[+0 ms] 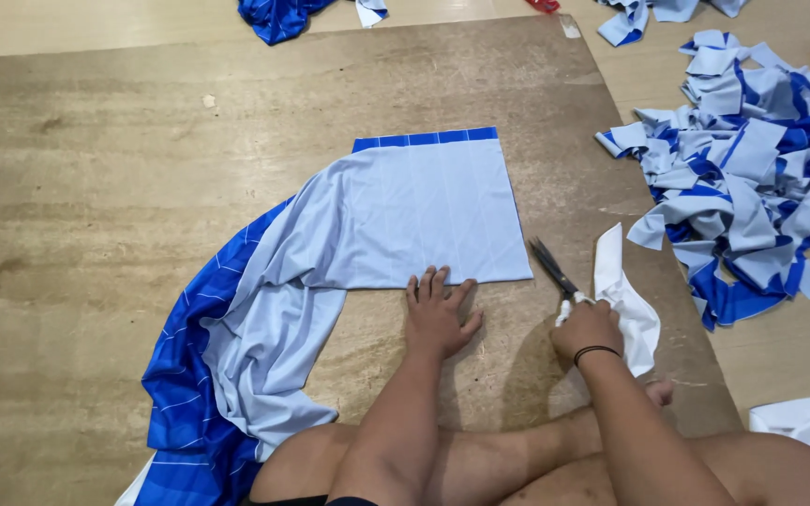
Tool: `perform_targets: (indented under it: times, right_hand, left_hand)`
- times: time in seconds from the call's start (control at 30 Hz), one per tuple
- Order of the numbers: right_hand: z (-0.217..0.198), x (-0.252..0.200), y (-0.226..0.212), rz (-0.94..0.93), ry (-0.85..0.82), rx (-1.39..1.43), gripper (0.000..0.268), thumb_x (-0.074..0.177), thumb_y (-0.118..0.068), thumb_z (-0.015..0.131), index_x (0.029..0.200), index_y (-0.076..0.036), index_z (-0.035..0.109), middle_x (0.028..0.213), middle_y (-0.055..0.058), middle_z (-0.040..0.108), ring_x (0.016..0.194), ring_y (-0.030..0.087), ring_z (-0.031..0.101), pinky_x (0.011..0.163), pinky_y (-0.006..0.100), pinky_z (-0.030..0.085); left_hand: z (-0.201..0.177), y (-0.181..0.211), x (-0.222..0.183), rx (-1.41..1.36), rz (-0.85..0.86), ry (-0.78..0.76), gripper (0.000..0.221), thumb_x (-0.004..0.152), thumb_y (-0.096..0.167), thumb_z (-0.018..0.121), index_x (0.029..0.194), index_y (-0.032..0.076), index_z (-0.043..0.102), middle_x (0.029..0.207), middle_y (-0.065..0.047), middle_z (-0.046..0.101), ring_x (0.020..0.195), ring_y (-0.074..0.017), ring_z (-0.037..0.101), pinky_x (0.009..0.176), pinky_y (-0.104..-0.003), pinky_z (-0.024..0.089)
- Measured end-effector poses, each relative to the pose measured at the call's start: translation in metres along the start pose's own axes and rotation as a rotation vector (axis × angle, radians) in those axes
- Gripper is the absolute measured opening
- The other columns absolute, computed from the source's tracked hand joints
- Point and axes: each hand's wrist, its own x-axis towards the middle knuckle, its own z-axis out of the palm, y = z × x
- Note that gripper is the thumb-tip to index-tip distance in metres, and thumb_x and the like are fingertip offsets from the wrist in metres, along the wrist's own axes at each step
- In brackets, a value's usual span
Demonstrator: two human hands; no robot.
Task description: Cutting blue and white striped fabric with scissors on the floor.
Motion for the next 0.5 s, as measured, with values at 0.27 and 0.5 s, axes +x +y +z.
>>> perform_targets:
  times: [0.27, 0.5]
  right_hand:
    - [0.048, -0.033, -0.018, -0.191, -0.121, -0.193, 0.038, 0.085, -0.033, 0.073, 0.115, -0.010, 0.076, 0.126, 0.011, 0.070, 0.124, 0.032, 0.064, 0.104, 0.046, 0.052]
    - [0.036, -0.066, -0.022, -0.086, -0.106, -0.025, 0.052, 0.082, -0.044, 0.080, 0.110, -0.002, 0.070, 0.109, 0.020, 0.075, 0.105, 0.035, 0.073, 0.091, 0.045, 0.059]
  left_hand:
    - [0.005, -0.001, 0.000, -0.007, 0.001, 0.070, 0.061, 0.089, 0.060, 0.055, 0.146, 0.038, 0.051, 0.160, -0.011, 0.033, 0.151, -0.0310, 0.020, 0.123, -0.057, 0.006]
    - [0.012, -0.001, 0.000, 0.020, 0.011, 0.087, 0.061, 0.088, 0.058, 0.056, 0.145, 0.037, 0.051, 0.159, -0.011, 0.034, 0.151, -0.0308, 0.020, 0.123, -0.057, 0.005]
